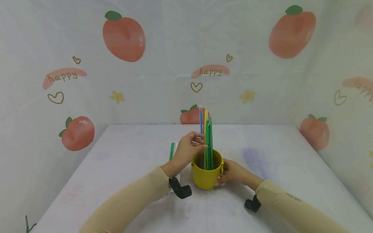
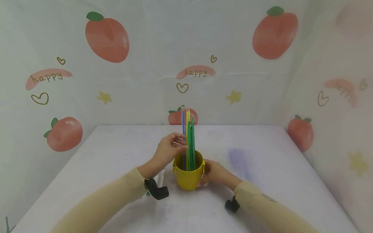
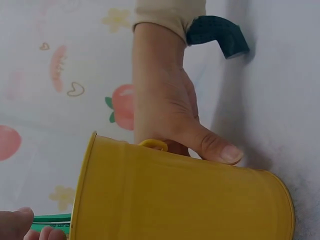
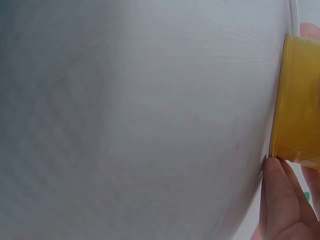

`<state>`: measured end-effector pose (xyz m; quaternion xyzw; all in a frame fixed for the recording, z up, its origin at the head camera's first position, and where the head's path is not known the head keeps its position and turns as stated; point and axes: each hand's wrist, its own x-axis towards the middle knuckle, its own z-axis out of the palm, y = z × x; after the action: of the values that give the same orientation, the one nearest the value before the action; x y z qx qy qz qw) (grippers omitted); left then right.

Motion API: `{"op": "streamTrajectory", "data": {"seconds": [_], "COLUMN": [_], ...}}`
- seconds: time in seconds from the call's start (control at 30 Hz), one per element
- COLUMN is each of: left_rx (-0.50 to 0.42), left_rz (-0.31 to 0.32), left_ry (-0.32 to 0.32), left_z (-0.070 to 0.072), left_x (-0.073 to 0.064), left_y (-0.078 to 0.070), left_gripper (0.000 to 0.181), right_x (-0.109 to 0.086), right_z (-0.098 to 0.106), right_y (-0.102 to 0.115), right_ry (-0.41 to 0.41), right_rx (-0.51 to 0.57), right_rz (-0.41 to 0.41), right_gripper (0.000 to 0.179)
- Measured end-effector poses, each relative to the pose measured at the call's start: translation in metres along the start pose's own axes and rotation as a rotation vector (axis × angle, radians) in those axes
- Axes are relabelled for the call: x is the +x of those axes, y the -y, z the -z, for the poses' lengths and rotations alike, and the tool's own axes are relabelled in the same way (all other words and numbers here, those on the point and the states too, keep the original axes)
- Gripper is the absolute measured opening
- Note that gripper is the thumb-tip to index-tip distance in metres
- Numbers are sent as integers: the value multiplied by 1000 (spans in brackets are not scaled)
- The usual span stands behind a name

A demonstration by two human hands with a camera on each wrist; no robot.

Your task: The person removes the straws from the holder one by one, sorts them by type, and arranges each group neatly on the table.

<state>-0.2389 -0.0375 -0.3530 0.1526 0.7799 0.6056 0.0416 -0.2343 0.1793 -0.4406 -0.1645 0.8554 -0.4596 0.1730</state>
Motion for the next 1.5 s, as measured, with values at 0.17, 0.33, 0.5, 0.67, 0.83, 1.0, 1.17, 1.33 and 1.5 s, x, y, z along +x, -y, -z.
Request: {"op": "streamTrajectory", "data": {"seconds": [0.17,0.33,0.5,0.67,0.83,1.0,1.17,1.33,1.5], "left_rx": [4,5,4,-5,-2,7,-6,-9,2], "left_rz": [0,6,6,16,24,12,22,47,47], "left_ry": [17,13,10,8,11,21,28,24,15], "left_z": [-1,-3,-3,-3,-4,-4,-4,-5,-7], "left_x": [2,1,-1,-2,-3,-2,0,4,7], "left_y": [5,4,3,2,0,1,2,2,3], "left_gripper": [29,30,32,35,40,38,35,30,23], "right_x": [-1,-2,-2,-2,-2,-2,-2,-2,-1], "right_z": [0,0,0,0,0,0,0,0,0], "right_y": [1,2,2,2,1,1,2,2,2], "right_ry": [5,6,5,9,8,-1,-1,-2,2], "right_rx": [7,-5,-6,0,-4,-12,-14,-13,-8], "right_rz": [17,20,24,26,27,15,9,5,14], "right_gripper": [73,73,71,71,72,73,72,74,74]}}
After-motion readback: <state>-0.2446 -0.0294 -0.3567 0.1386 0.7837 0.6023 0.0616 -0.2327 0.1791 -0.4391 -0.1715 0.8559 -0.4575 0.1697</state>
